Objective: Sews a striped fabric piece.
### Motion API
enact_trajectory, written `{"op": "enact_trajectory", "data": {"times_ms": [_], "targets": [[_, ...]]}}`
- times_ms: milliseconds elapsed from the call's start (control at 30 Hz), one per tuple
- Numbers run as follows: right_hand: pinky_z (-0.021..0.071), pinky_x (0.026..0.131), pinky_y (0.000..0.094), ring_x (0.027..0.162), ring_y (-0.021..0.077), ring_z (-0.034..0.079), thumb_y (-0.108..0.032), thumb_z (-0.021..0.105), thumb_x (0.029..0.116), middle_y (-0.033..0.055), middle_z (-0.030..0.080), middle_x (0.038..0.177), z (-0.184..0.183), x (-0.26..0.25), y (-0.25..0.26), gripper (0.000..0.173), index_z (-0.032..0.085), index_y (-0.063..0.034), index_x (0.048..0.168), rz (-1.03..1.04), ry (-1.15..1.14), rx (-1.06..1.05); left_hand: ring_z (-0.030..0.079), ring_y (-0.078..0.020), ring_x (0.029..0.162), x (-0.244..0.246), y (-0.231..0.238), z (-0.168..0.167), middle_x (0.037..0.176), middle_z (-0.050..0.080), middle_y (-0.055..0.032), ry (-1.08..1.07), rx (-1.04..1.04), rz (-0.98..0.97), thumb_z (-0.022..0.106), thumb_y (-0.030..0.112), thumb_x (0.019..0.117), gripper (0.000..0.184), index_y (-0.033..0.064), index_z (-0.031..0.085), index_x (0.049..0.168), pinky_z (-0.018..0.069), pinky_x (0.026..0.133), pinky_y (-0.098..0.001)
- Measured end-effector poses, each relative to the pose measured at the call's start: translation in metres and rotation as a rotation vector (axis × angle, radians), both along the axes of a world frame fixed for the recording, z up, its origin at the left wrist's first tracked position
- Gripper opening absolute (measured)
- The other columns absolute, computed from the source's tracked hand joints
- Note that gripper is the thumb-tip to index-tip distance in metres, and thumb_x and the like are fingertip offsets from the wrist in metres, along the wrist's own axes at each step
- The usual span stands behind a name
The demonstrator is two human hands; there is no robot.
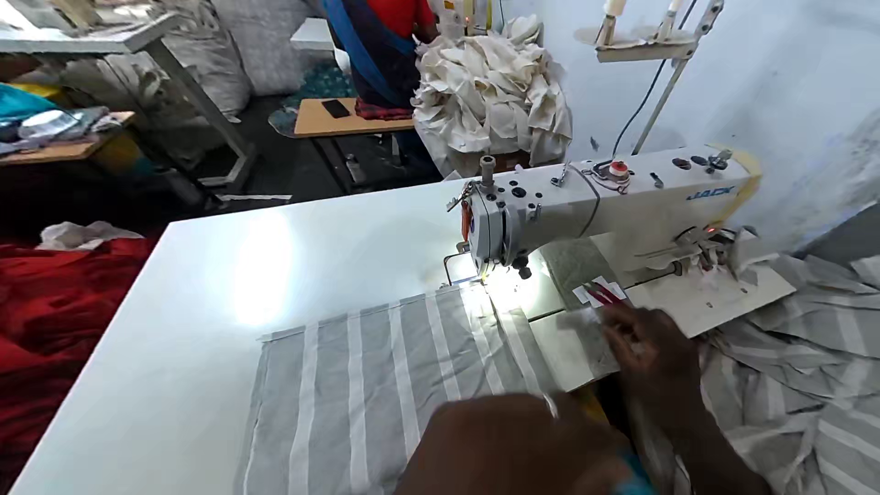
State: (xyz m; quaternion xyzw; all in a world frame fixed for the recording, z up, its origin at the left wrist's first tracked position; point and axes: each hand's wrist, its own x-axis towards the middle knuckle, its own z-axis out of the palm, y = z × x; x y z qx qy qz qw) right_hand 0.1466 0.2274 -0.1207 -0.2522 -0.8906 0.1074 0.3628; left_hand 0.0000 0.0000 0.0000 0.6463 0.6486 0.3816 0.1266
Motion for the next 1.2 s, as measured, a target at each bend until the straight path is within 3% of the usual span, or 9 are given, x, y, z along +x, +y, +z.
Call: {"op": "enact_trajectory", "data": {"times_ms": [100, 167, 267, 467, 633, 767, 933, 1033, 1200], "targets": [[0.0583, 0.068, 0.0287, 0.08, 0.0127, 0.069, -0.026, 0.065, 0.0989, 0.0006, 0.074, 0.093, 0.008, -0.01, -0.051, 0.021, 0.071, -0.0146, 0.115, 0.161, 0.109, 0.045, 0.071, -0.0077, 0.076, -0.003, 0.027, -0.09, 0.098, 0.075, 0.0006, -0.096, 0.132, 0.402, 0.057, 0.047, 0.1015, 0.041, 0.0124, 0.077, 0.111, 0.0612, 0.065, -0.0304], [0.0559, 0.069, 0.0251, 0.08, 0.0112, 0.067, -0.026, 0.065, 0.1008, -0.0005, 0.074, 0.093, 0.008, -0.017, -0.071, 0.023, 0.066, -0.018, 0.122, 0.211, 0.159, 0.077, 0.073, -0.0057, 0.083, -0.002, 0.028, -0.116, 0.104, 0.075, -0.0002, -0.395, 0.215, 0.416, 0.068, 0.04, 0.0967, 0.042, 0.0041, 0.074, 0.118, 0.0648, 0.073, -0.0239], [0.0533, 0.073, 0.025, 0.085, 0.012, 0.066, -0.023, 0.063, 0.1022, -0.0028, 0.075, 0.098, 0.004, -0.026, -0.086, 0.029, 0.058, -0.0208, 0.131, 0.237, 0.21, 0.137, 0.074, -0.0111, 0.084, 0.004, 0.023, -0.12, 0.101, 0.077, -0.007, -0.854, 0.329, 0.322, 0.076, 0.015, 0.0908, 0.036, -0.0063, 0.07, 0.119, 0.0638, 0.078, -0.026], [0.0529, 0.078, 0.017, 0.092, 0.0055, 0.066, -0.025, 0.067, 0.1003, -0.0057, 0.074, 0.11, 0.005, -0.028, -0.091, 0.042, 0.051, -0.0218, 0.139, 0.303, 0.316, 0.0, 0.076, -0.0156, 0.084, 0.005, 0.012, -0.105, 0.097, 0.077, -0.0084, -1.104, 0.276, 0.296, 0.065, 0.001, 0.096, 0.025, -0.007, 0.07, 0.119, 0.0658, 0.079, -0.0326], [0.0552, 0.072, 0.0165, 0.094, 0.0042, 0.067, -0.033, 0.075, 0.0941, -0.0042, 0.074, 0.112, 0.008, -0.026, -0.08, 0.066, 0.046, -0.0161, 0.151, 0.341, 0.33, -0.369, 0.077, -0.0196, 0.089, 0.009, 0.01, -0.098, 0.106, 0.077, -0.0128, -1.165, 0.237, 0.28, 0.055, 0.002, 0.1029, 0.025, -0.0094, 0.067, 0.122, 0.066, 0.081, -0.0344], [0.0558, 0.072, 0.019, 0.085, 0.0053, 0.067, -0.026, 0.076, 0.0921, -0.0033, 0.074, 0.097, 0.009, -0.028, -0.079, 0.072, 0.043, -0.0088, 0.154, 0.436, 0.328, -0.565, 0.077, -0.0151, 0.088, 0.013, 0.012, -0.101, 0.103, 0.078, -0.0084, -1.037, 0.233, 0.267, 0.051, 0.004, 0.1052, 0.026, -0.009, 0.067, 0.121, 0.066, 0.082, -0.0326], [0.0579, 0.068, 0.0194, 0.075, 0.0069, 0.068, -0.012, 0.076, 0.0899, 0.0008, 0.073, 0.088, 0.019, -0.029, -0.08, 0.076, 0.038, -0.002, 0.155, 0.487, 0.351, -0.801, 0.075, -0.0101, 0.082, 0.009, 0.014, -0.109, 0.094, 0.077, -0.0026, -0.91, 0.312, 0.279, 0.065, 0.007, 0.0981, 0.015, -0.0022, 0.073, 0.107, 0.0651, 0.077, -0.028], [0.0597, 0.065, 0.0218, 0.072, 0.0093, 0.069, -0.008, 0.077, 0.0886, 0.0028, 0.072, 0.087, 0.025, -0.029, -0.08, 0.084, 0.03, -0.0015, 0.158, 0.501, 0.339, -0.992, 0.075, -0.0108, 0.073, 0.005, 0.011, -0.105, 0.085, 0.076, -0.0014, -1.002, 0.278, 0.326, 0.071, 0.003, 0.0918, 0.006, 0.0014, 0.074, 0.096, 0.0661, 0.069, -0.0291], [0.0617, 0.066, 0.0239, 0.072, 0.0112, 0.07, -0.006, 0.078, 0.0883, 0.0043, 0.072, 0.087, 0.026, -0.03, -0.082, 0.089, 0.025, -0.0021, 0.16, 0.504, 0.355, -1.08, 0.075, -0.0114, 0.069, 0.005, 0.012, -0.105, 0.08, 0.075, -0.0018, -1.089, 0.254, 0.365, 0.072, 0.003, 0.0913, 0.003, 0.0019, 0.074, 0.092, 0.0661, 0.067, -0.0295]]}}
